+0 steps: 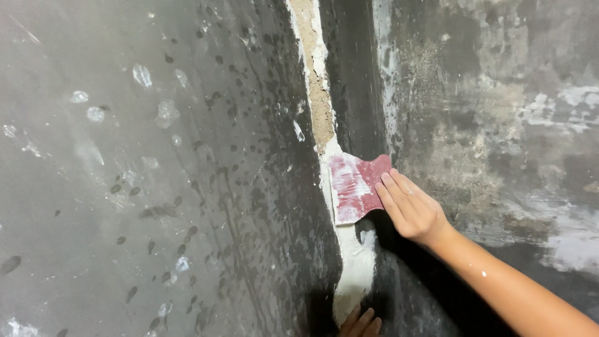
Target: The person scoops plaster from a bucket onto a scraper using a putty knife, then applies the plaster into a groove in the wall with the scraper.
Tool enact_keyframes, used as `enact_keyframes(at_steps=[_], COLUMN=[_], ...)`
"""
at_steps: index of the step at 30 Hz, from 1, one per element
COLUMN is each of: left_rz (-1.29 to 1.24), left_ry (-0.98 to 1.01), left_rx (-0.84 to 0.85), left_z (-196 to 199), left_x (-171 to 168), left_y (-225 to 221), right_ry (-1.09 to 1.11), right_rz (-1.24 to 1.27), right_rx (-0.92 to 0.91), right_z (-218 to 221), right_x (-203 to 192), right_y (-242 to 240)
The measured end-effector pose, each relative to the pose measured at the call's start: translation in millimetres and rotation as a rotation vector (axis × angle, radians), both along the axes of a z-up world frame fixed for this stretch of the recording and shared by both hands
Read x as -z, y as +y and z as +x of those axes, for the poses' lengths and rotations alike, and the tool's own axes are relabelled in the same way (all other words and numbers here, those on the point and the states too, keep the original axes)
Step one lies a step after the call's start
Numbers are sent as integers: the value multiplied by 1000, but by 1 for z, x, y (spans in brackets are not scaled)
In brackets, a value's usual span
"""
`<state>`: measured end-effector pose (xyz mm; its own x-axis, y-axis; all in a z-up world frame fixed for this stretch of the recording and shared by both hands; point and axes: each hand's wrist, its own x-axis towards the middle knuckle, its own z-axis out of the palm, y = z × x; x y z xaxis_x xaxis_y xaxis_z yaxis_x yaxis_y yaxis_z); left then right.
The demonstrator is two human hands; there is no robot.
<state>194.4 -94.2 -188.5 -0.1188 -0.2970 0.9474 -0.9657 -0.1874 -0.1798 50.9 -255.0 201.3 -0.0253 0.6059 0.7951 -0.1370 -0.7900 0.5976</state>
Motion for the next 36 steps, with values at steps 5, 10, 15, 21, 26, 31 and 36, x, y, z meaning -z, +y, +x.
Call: enact_keyframes(at_steps=[5, 10, 15, 21, 26, 31, 36], left_rz=[105, 152, 93, 83, 59, -34, 38], left_ry=[4, 35, 92, -6, -51, 100, 87], left_rx=[63, 49, -5, 19, 24, -38, 22], left_z=[12, 9, -6, 31, 9, -23, -14], left_x=[10, 3, 1, 38, 21, -7, 3], left_y=[5, 10, 4, -3, 5, 11, 11], right_ry=[35, -27, -61, -4, 37, -71, -52], right_rz=[-29, 0, 61, 54, -2, 47, 29], right_rx=[3, -46, -25, 1, -30, -56, -43], right_z=[-13, -22, -13, -6, -20, -22, -8], right_x=[10, 2, -7, 7, 10, -3, -15], right_y=[-2, -1, 14, 12, 2, 0, 10])
